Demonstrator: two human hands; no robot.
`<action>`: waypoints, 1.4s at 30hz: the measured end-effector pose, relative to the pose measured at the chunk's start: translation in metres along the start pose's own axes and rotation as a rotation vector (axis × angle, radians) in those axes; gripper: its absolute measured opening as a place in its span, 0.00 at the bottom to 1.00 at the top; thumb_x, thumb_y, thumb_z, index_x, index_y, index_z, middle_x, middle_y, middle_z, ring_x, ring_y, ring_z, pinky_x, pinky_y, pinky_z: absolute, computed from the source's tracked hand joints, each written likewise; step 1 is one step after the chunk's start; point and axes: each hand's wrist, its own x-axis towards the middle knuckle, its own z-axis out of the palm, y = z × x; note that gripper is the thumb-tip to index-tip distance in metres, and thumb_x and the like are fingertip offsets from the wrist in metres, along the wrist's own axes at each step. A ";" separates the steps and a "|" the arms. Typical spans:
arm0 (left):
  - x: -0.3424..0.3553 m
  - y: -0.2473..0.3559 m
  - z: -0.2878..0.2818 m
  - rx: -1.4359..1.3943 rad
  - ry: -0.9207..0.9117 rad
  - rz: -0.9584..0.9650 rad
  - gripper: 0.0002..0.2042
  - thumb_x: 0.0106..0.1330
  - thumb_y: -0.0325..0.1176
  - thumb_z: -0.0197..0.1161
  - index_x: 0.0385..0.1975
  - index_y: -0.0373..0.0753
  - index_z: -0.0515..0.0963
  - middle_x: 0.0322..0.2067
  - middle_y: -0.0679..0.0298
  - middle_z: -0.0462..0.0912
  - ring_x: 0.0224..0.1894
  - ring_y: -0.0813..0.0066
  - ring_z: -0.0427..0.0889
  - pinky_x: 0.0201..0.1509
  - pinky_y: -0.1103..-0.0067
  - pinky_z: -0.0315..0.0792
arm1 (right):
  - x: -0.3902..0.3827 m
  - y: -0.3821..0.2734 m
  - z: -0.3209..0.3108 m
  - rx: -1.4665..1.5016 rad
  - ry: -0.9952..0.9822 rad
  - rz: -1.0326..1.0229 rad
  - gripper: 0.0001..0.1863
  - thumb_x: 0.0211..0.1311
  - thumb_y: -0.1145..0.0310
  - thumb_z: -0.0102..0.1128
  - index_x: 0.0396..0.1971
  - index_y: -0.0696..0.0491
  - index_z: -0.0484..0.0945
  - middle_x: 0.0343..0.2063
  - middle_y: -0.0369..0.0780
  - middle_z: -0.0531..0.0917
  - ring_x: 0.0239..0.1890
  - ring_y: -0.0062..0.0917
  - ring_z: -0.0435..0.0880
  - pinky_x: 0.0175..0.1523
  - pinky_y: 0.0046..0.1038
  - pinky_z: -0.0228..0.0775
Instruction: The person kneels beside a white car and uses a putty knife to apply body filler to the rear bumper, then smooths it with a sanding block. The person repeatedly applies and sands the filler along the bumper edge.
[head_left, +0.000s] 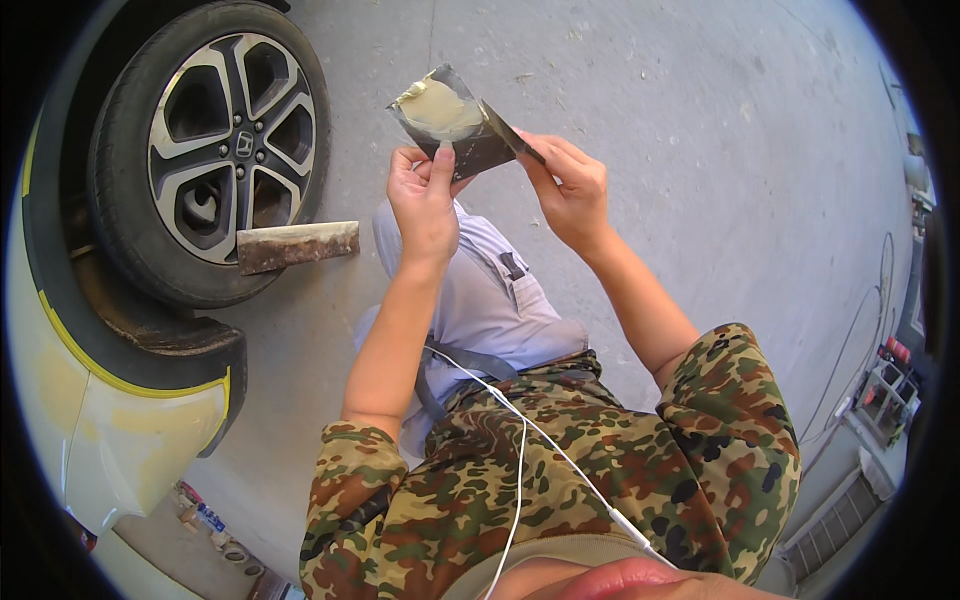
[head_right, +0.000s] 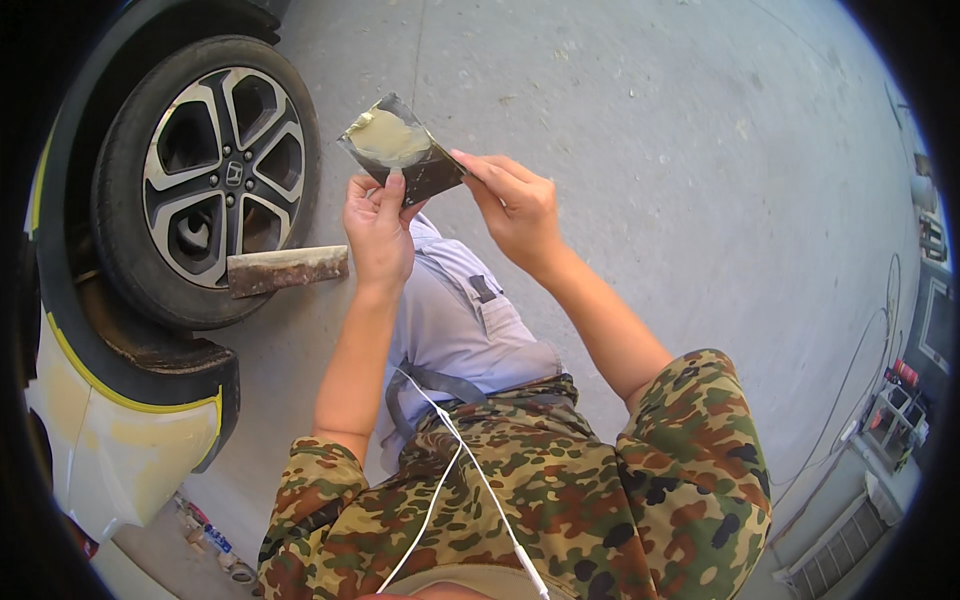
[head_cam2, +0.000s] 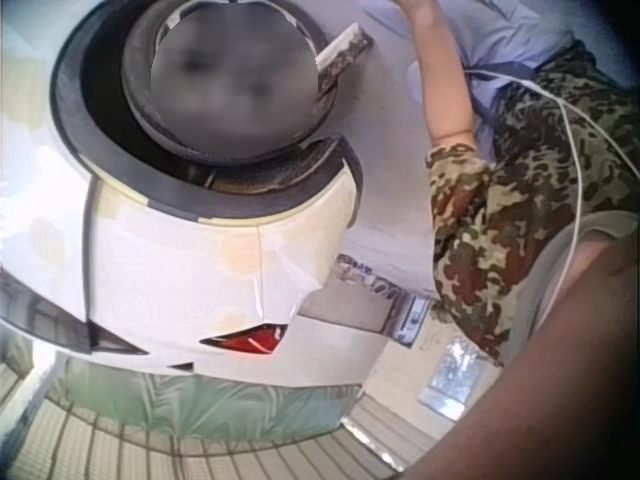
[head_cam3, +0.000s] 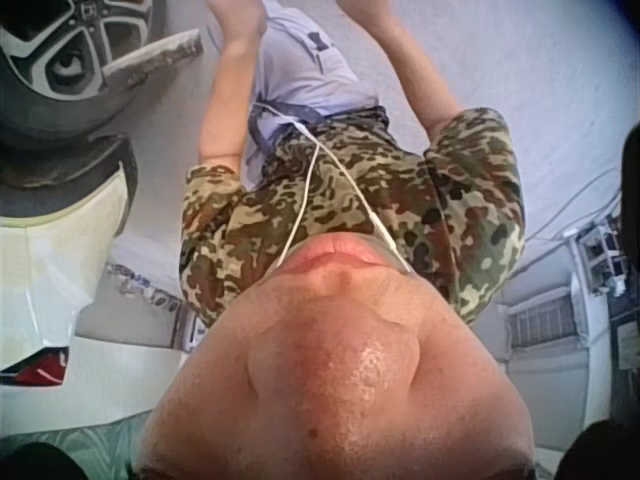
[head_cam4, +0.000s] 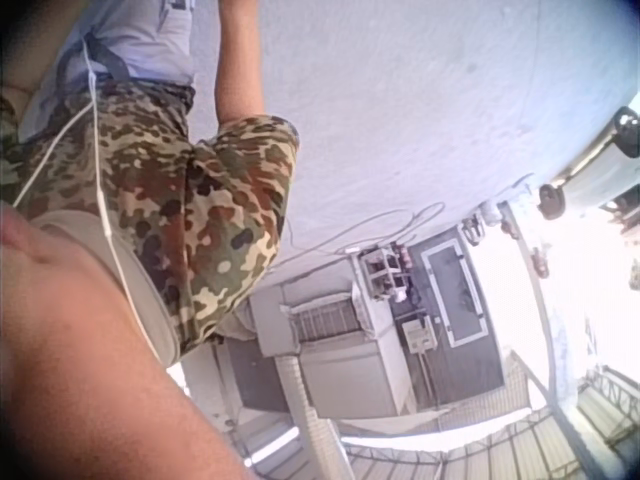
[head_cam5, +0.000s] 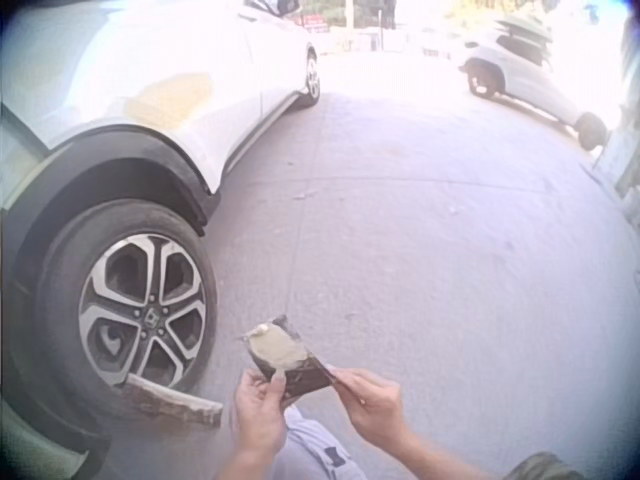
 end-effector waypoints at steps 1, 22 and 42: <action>0.000 0.001 0.002 -0.009 0.008 0.006 0.10 0.78 0.30 0.63 0.43 0.37 0.66 0.37 0.58 0.87 0.42 0.74 0.89 0.52 0.67 0.89 | -0.006 0.006 -0.003 -0.079 -0.065 0.017 0.19 0.64 0.83 0.66 0.54 0.52 0.88 0.39 0.44 0.90 0.37 0.36 0.90 0.43 0.28 0.81; -0.004 0.006 -0.025 -0.204 -0.020 -0.080 0.10 0.80 0.27 0.58 0.54 0.31 0.79 0.48 0.58 0.88 0.47 0.71 0.89 0.52 0.76 0.87 | 0.011 0.095 -0.018 0.473 -0.161 0.765 0.16 0.79 0.61 0.60 0.50 0.59 0.83 0.37 0.33 0.87 0.35 0.15 0.84 0.42 0.26 0.78; -0.019 -0.020 -0.005 0.288 0.215 0.106 0.07 0.80 0.29 0.61 0.42 0.32 0.80 0.40 0.64 0.87 0.43 0.81 0.84 0.53 0.79 0.81 | -0.008 0.001 0.022 -0.405 0.064 -0.166 0.15 0.62 0.77 0.65 0.49 0.52 0.86 0.37 0.46 0.89 0.35 0.42 0.89 0.38 0.38 0.82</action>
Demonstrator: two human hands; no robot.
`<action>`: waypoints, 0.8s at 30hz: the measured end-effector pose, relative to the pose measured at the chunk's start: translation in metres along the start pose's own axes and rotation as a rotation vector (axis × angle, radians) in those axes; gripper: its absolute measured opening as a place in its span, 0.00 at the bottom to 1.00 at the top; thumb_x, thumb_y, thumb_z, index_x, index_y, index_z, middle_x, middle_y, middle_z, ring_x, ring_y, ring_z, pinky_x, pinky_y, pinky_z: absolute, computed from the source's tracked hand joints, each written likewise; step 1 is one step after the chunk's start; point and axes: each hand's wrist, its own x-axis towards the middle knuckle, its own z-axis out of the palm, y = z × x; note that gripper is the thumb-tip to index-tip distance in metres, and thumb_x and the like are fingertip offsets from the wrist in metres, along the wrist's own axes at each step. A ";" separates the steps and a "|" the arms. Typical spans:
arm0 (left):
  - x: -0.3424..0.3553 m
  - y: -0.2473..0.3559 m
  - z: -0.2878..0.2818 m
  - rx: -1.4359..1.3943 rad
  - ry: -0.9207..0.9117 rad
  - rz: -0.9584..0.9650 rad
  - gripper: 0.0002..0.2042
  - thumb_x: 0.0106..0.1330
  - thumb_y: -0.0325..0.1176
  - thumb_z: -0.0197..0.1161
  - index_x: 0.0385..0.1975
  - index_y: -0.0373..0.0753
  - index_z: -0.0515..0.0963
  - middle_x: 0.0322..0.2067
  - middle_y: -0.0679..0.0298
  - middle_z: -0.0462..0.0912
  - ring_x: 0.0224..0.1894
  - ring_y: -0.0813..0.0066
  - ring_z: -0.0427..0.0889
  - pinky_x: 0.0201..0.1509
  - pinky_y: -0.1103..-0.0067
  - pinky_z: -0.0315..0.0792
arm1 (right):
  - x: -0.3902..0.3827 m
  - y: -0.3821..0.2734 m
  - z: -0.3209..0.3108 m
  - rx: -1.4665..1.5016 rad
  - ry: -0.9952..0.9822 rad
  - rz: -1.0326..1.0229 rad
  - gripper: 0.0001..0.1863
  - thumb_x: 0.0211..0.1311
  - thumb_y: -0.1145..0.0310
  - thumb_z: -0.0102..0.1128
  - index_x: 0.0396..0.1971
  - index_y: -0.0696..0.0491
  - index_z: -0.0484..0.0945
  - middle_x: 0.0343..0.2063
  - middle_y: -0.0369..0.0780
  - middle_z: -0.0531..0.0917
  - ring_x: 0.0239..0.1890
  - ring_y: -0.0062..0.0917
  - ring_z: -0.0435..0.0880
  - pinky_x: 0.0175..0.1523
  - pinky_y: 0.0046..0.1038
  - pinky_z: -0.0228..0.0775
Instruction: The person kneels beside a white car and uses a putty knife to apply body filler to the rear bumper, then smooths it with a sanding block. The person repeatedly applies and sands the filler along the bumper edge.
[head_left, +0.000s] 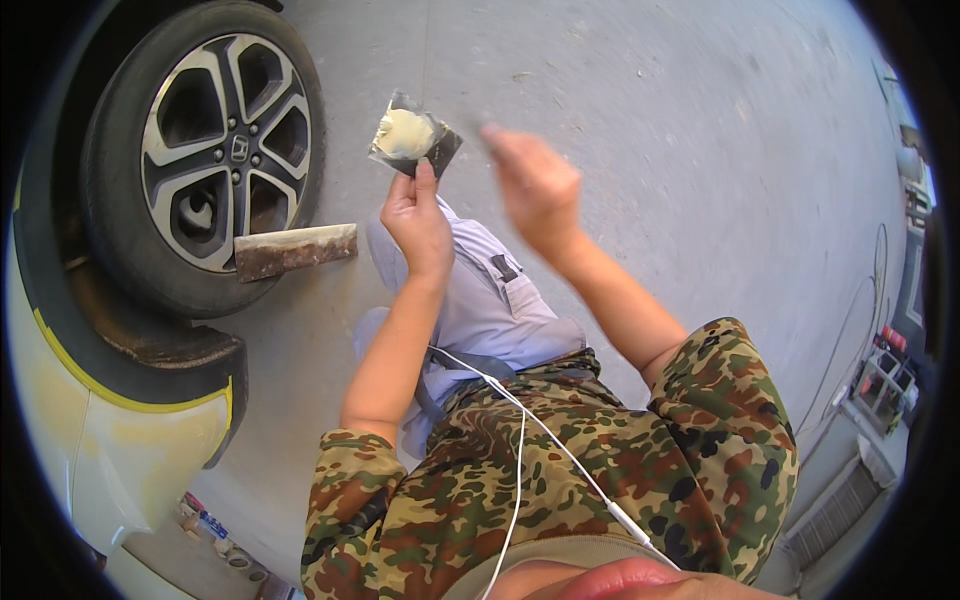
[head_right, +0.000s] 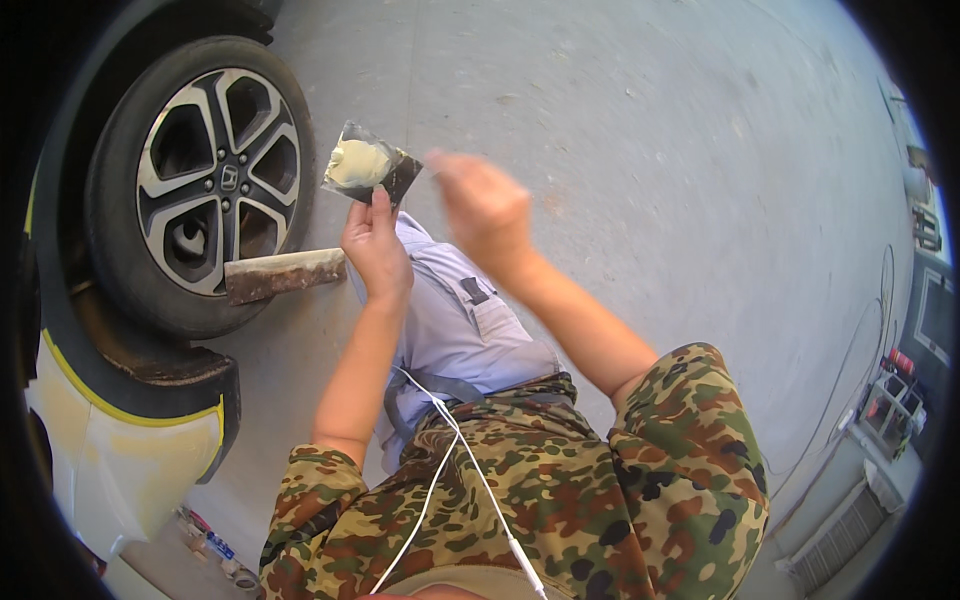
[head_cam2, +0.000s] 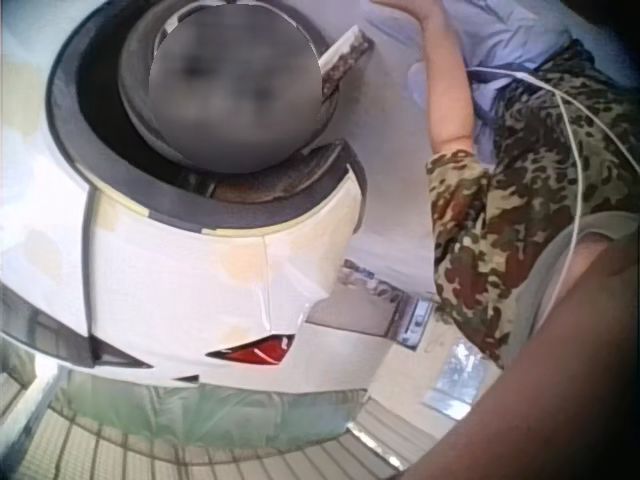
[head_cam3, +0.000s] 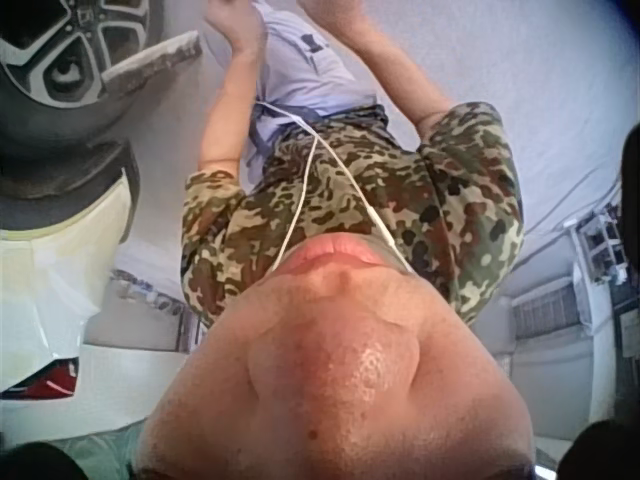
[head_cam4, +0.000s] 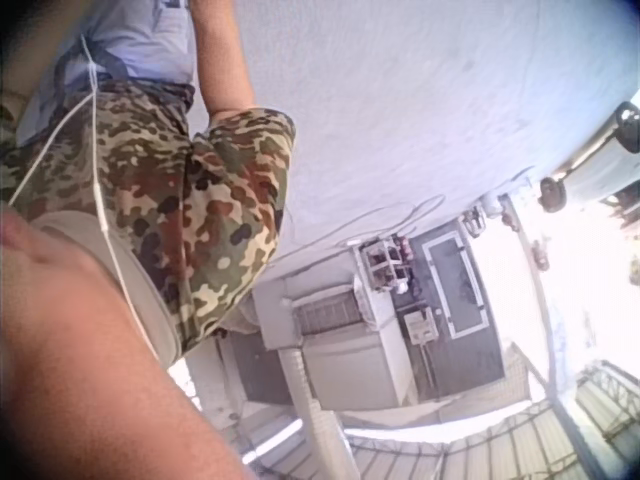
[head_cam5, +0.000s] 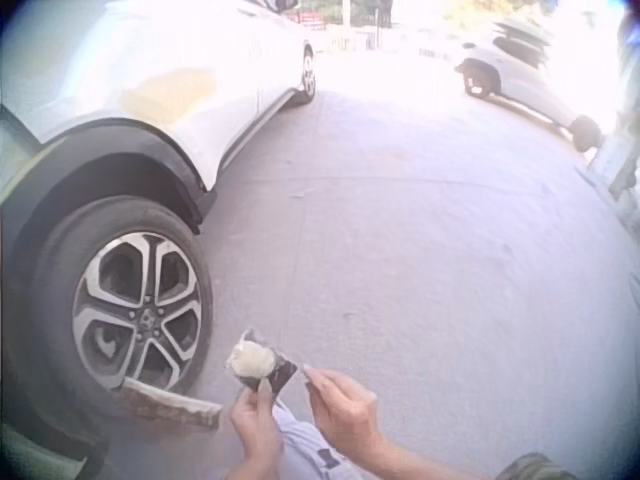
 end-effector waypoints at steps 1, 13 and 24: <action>-0.006 0.001 0.005 0.096 -0.019 0.064 0.07 0.80 0.29 0.60 0.42 0.32 0.80 0.42 0.63 0.86 0.44 0.80 0.84 0.53 0.79 0.82 | -0.002 -0.007 0.014 0.013 0.018 0.027 0.12 0.62 0.76 0.64 0.45 0.53 0.86 0.36 0.47 0.89 0.36 0.42 0.89 0.38 0.39 0.82; 0.009 0.017 -0.015 -0.281 0.036 -0.037 0.08 0.79 0.29 0.62 0.47 0.30 0.80 0.46 0.61 0.86 0.45 0.77 0.86 0.48 0.79 0.83 | -0.012 0.123 -0.033 1.066 -0.574 1.131 0.14 0.66 0.60 0.67 0.40 0.57 0.88 0.41 0.46 0.92 0.43 0.38 0.91 0.50 0.40 0.82; 0.007 0.012 -0.022 -0.305 -0.192 -0.268 0.07 0.77 0.28 0.63 0.48 0.33 0.82 0.43 0.63 0.87 0.43 0.78 0.86 0.48 0.77 0.85 | -0.018 0.130 -0.046 1.284 -0.683 1.061 0.15 0.77 0.60 0.61 0.54 0.53 0.82 0.42 0.32 0.88 0.44 0.20 0.87 0.54 0.33 0.79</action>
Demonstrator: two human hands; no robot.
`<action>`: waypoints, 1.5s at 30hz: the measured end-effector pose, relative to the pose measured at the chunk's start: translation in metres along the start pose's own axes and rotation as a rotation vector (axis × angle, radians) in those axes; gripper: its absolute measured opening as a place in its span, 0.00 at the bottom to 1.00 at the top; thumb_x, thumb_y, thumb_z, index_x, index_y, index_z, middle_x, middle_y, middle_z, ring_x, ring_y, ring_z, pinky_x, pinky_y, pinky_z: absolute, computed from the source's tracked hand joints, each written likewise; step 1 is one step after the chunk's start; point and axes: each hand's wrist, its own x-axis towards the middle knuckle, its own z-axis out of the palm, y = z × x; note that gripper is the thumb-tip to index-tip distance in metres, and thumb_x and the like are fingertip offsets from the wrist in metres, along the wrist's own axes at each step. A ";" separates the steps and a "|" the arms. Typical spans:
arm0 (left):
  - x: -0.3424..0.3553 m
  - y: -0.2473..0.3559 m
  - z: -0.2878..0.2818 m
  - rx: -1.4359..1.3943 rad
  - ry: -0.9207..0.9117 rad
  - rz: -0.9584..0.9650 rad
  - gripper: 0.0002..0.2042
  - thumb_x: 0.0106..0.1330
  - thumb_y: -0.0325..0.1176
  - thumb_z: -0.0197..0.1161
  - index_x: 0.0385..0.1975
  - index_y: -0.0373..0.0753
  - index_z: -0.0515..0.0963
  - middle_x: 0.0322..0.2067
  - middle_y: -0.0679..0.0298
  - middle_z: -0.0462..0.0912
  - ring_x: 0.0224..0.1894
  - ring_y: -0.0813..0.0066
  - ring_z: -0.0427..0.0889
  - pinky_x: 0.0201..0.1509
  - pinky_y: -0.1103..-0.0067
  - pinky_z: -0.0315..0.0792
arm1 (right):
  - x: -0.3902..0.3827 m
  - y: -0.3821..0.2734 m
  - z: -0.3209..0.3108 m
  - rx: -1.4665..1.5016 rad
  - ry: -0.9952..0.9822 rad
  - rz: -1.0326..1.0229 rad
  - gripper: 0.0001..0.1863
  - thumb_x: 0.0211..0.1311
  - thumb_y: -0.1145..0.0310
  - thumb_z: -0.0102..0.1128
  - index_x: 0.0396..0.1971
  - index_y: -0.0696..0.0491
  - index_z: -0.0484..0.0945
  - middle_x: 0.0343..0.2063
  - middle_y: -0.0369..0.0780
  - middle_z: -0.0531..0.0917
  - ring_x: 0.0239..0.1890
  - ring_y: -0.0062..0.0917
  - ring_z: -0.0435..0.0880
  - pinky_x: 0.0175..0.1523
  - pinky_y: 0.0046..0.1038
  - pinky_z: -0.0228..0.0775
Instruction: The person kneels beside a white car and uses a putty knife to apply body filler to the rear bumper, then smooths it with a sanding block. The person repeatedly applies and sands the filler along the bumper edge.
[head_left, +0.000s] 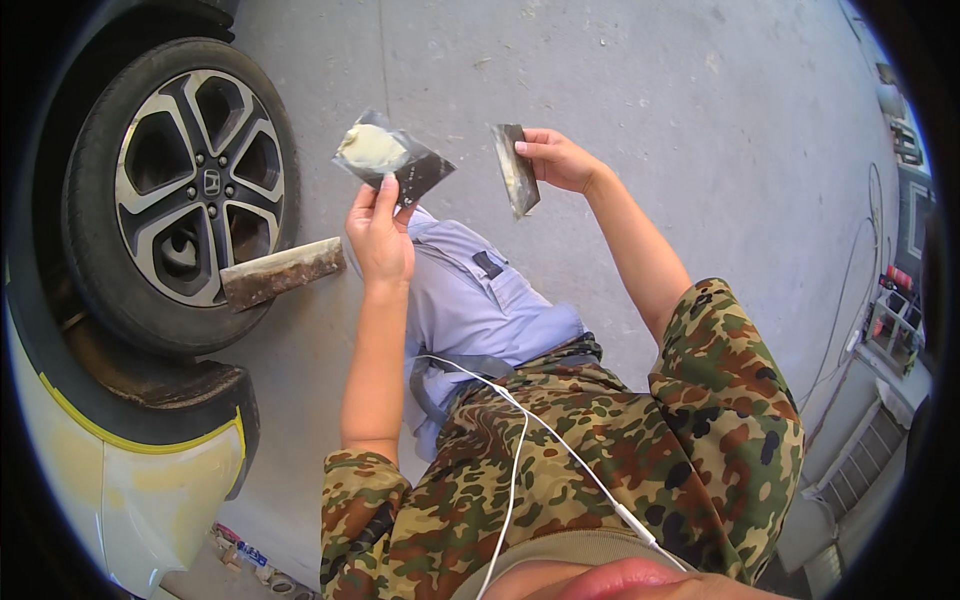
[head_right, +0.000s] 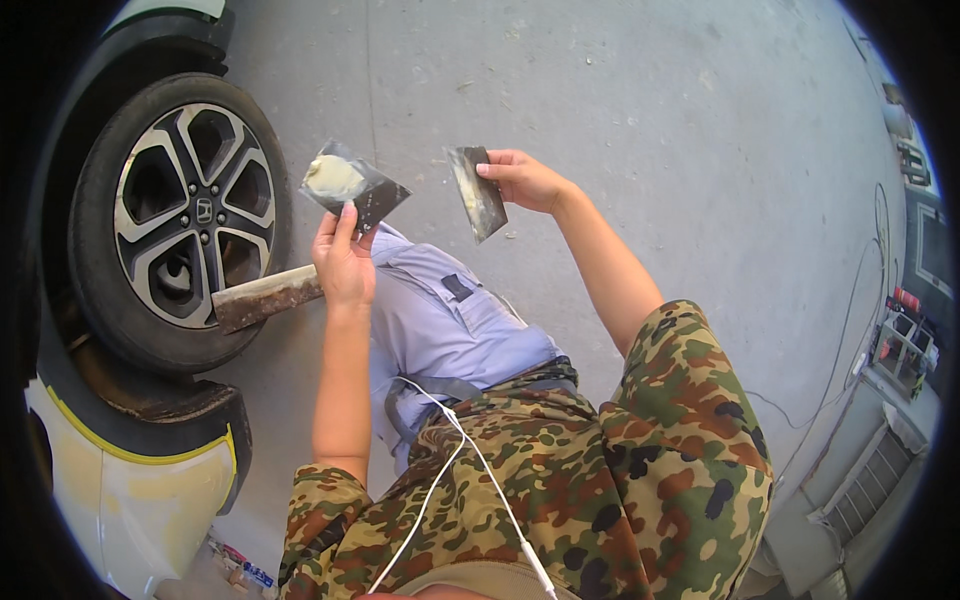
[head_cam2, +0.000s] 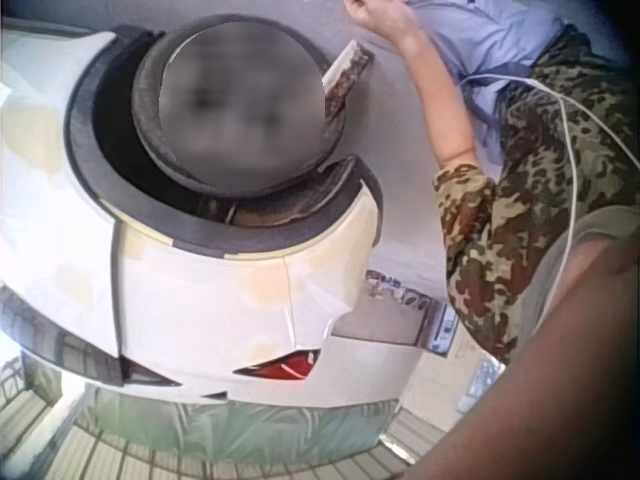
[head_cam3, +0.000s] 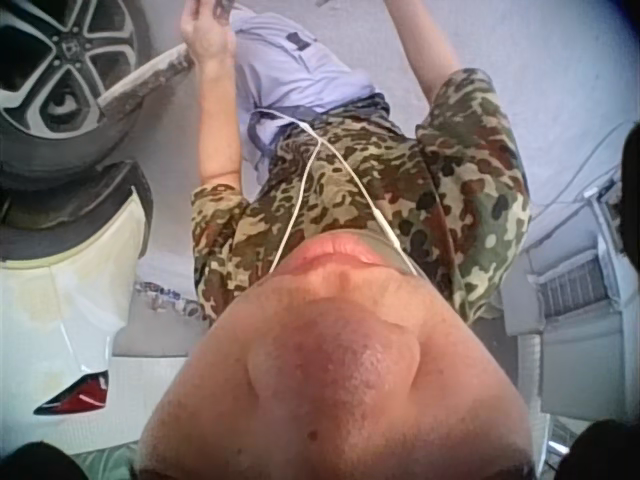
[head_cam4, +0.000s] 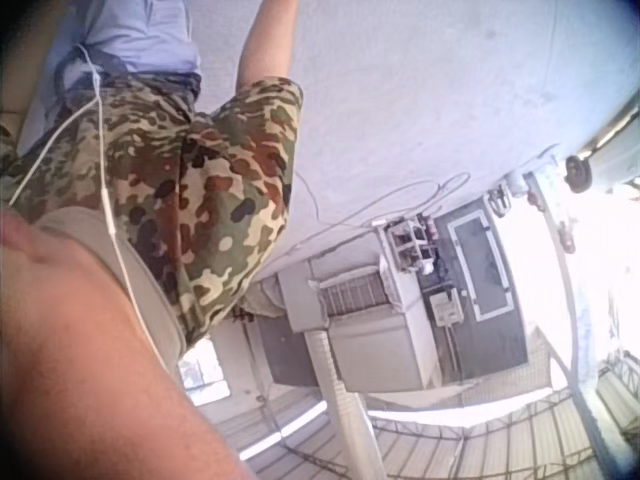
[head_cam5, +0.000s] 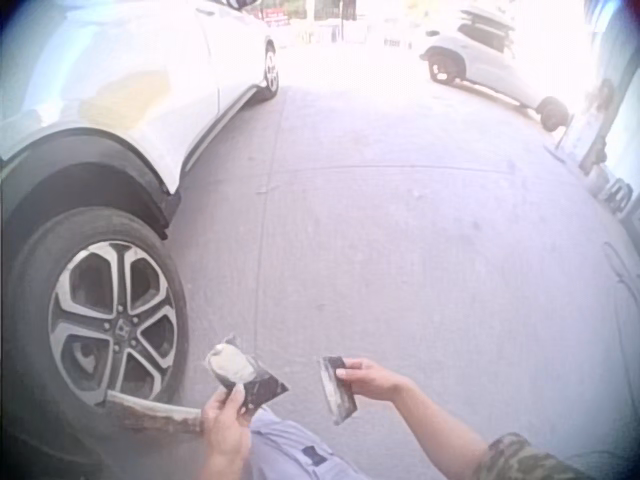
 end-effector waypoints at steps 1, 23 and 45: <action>-0.002 -0.002 0.001 0.006 -0.028 -0.039 0.07 0.77 0.28 0.63 0.48 0.33 0.83 0.44 0.63 0.87 0.42 0.78 0.87 0.48 0.76 0.85 | -0.001 -0.004 0.004 0.057 -0.061 -0.036 0.16 0.78 0.60 0.60 0.56 0.54 0.80 0.43 0.34 0.88 0.44 0.21 0.87 0.52 0.32 0.81; 0.088 -0.003 0.024 0.407 -0.302 0.159 0.28 0.78 0.41 0.65 0.70 0.31 0.71 0.66 0.53 0.76 0.66 0.59 0.80 0.70 0.65 0.75 | -0.008 -0.048 -0.138 0.016 0.793 -0.574 0.17 0.73 0.75 0.62 0.58 0.60 0.77 0.45 0.40 0.88 0.41 0.23 0.88 0.49 0.31 0.85; -0.040 -0.036 -0.369 0.629 0.710 -0.198 0.36 0.72 0.53 0.70 0.73 0.40 0.68 0.59 0.63 0.83 0.58 0.70 0.82 0.62 0.67 0.74 | -0.146 -0.065 -0.355 -0.908 1.873 -0.128 0.35 0.63 0.47 0.67 0.65 0.52 0.79 0.60 0.49 0.84 0.64 0.43 0.82 0.69 0.44 0.71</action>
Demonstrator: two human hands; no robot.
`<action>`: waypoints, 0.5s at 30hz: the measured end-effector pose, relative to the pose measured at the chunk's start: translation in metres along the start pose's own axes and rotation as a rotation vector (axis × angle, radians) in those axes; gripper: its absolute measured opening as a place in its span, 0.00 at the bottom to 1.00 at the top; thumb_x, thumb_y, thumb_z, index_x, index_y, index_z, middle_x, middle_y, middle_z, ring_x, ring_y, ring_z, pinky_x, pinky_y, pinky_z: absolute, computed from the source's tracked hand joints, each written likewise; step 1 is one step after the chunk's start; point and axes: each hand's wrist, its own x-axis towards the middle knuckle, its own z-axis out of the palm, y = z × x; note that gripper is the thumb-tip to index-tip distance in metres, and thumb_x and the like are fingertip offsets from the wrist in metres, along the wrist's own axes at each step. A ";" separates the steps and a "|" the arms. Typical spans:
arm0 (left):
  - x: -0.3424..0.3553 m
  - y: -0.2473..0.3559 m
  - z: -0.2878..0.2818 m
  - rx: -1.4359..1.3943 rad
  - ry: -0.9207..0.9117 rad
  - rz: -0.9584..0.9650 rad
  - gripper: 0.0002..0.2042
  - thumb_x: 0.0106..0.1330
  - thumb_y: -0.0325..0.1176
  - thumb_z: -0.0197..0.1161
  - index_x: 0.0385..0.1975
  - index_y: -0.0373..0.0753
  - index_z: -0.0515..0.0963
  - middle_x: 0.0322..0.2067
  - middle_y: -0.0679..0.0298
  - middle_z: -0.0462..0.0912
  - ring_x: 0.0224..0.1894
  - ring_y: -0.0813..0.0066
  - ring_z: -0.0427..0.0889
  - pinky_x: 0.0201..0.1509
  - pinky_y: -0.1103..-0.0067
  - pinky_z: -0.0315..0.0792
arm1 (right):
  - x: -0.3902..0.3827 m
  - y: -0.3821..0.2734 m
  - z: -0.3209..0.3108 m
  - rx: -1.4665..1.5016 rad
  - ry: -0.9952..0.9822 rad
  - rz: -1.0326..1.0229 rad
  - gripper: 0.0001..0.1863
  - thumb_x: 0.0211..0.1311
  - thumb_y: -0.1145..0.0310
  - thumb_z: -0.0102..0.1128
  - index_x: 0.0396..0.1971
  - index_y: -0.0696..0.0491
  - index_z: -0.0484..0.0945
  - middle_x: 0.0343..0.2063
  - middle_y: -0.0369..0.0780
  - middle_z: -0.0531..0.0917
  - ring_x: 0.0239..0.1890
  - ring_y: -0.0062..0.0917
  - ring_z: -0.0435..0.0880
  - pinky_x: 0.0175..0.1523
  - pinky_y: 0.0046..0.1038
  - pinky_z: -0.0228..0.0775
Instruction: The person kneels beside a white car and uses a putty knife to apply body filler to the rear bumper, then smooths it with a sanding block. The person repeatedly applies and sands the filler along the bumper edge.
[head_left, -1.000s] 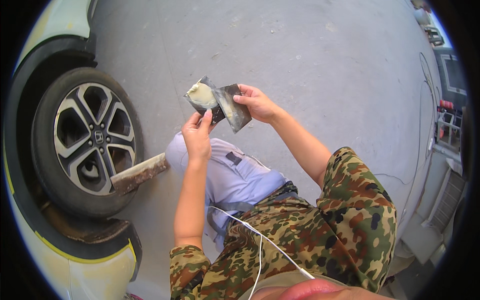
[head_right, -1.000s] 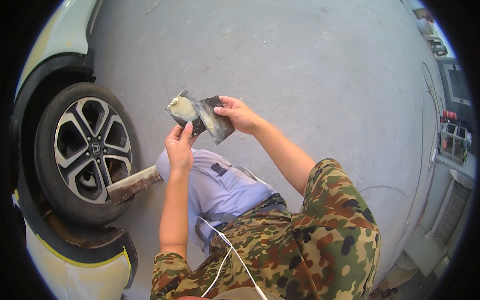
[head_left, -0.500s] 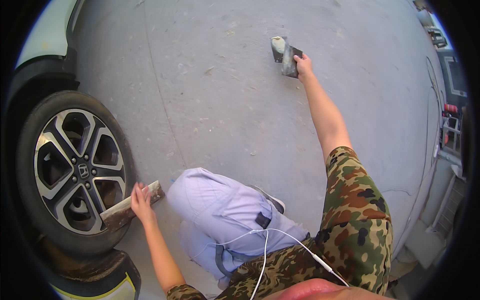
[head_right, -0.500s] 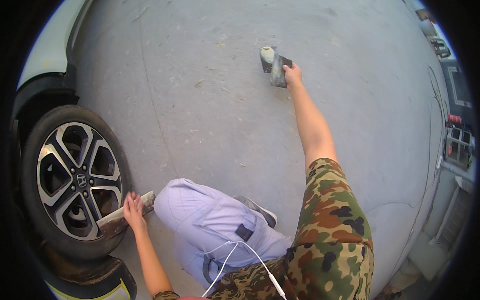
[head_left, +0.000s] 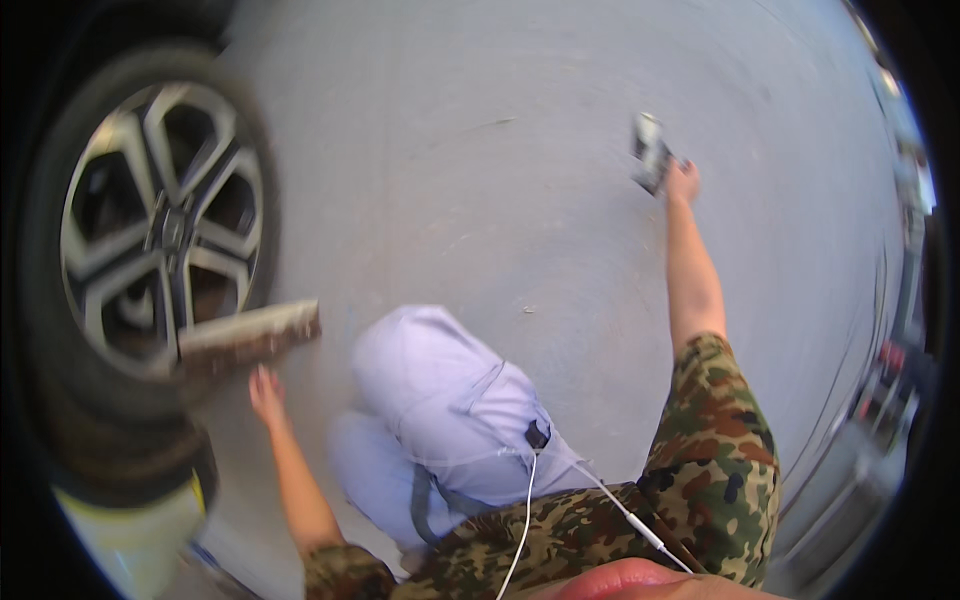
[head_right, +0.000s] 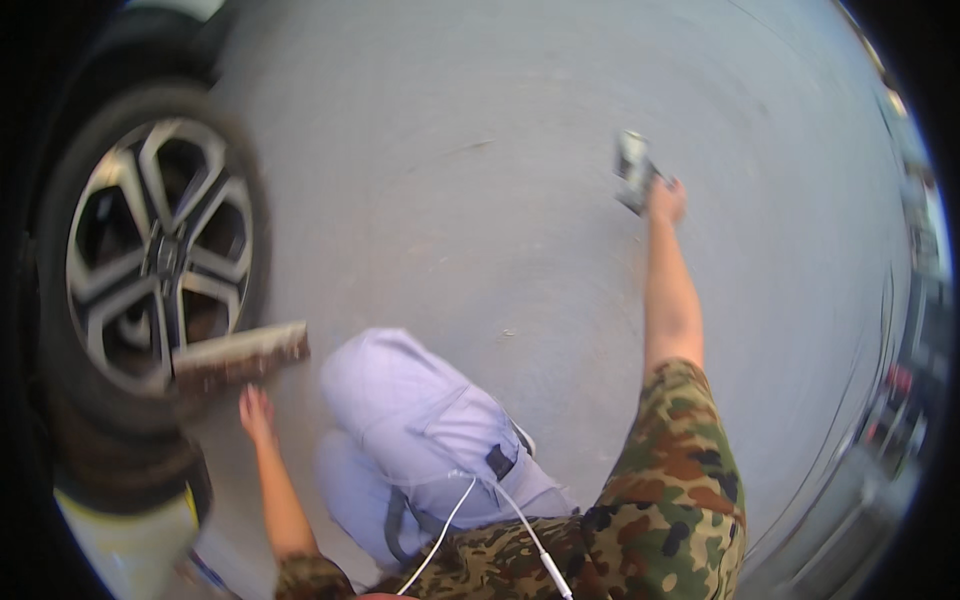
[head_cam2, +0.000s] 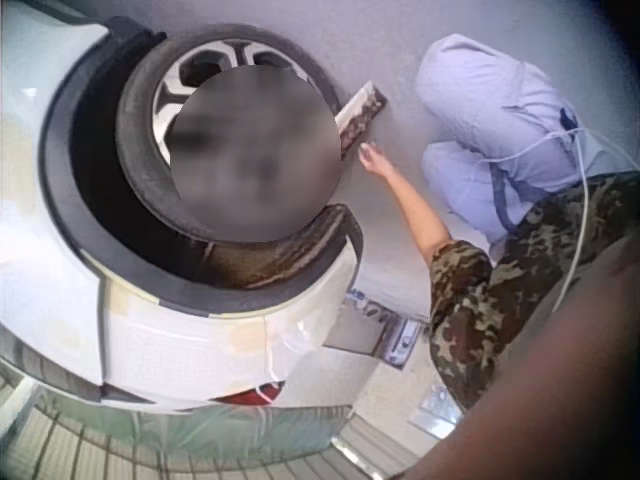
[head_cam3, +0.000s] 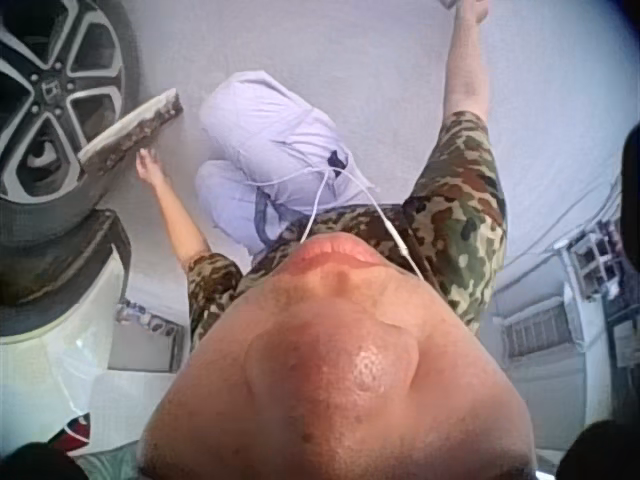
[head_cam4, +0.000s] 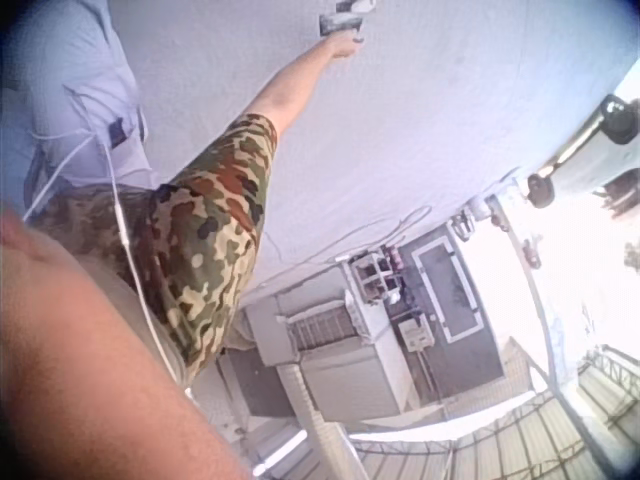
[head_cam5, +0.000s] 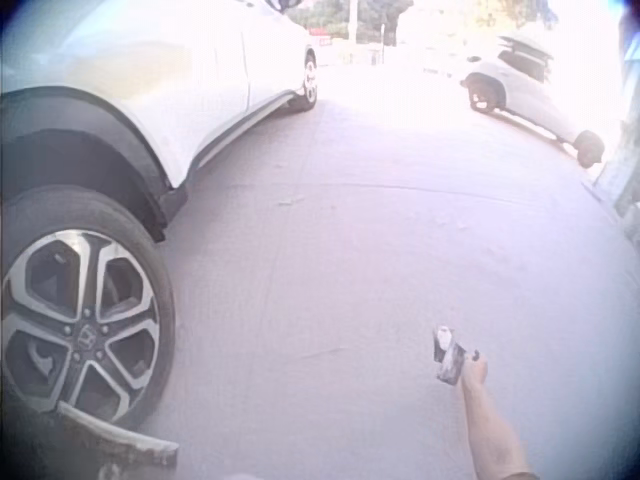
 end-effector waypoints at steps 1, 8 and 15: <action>0.008 0.007 0.006 -0.030 0.004 0.015 0.46 0.69 0.54 0.73 0.78 0.37 0.58 0.63 0.59 0.80 0.64 0.66 0.80 0.67 0.62 0.72 | -0.006 0.001 -0.003 -0.129 -0.004 0.018 0.36 0.61 0.47 0.68 0.66 0.53 0.78 0.61 0.49 0.84 0.63 0.43 0.83 0.67 0.43 0.73; 0.018 0.036 0.035 -0.390 0.062 0.023 0.31 0.64 0.52 0.78 0.60 0.43 0.76 0.58 0.68 0.83 0.61 0.73 0.79 0.63 0.63 0.72 | -0.122 -0.020 -0.011 0.120 -0.373 -0.384 0.22 0.68 0.68 0.65 0.60 0.60 0.82 0.46 0.43 0.87 0.47 0.29 0.84 0.55 0.32 0.76; 0.005 0.048 0.022 0.181 0.267 0.326 0.27 0.70 0.52 0.72 0.21 0.33 0.76 0.17 0.54 0.78 0.20 0.68 0.68 0.29 0.67 0.70 | -0.318 -0.115 0.021 0.381 -0.798 -0.293 0.17 0.72 0.67 0.66 0.55 0.61 0.84 0.43 0.38 0.87 0.43 0.21 0.82 0.50 0.28 0.76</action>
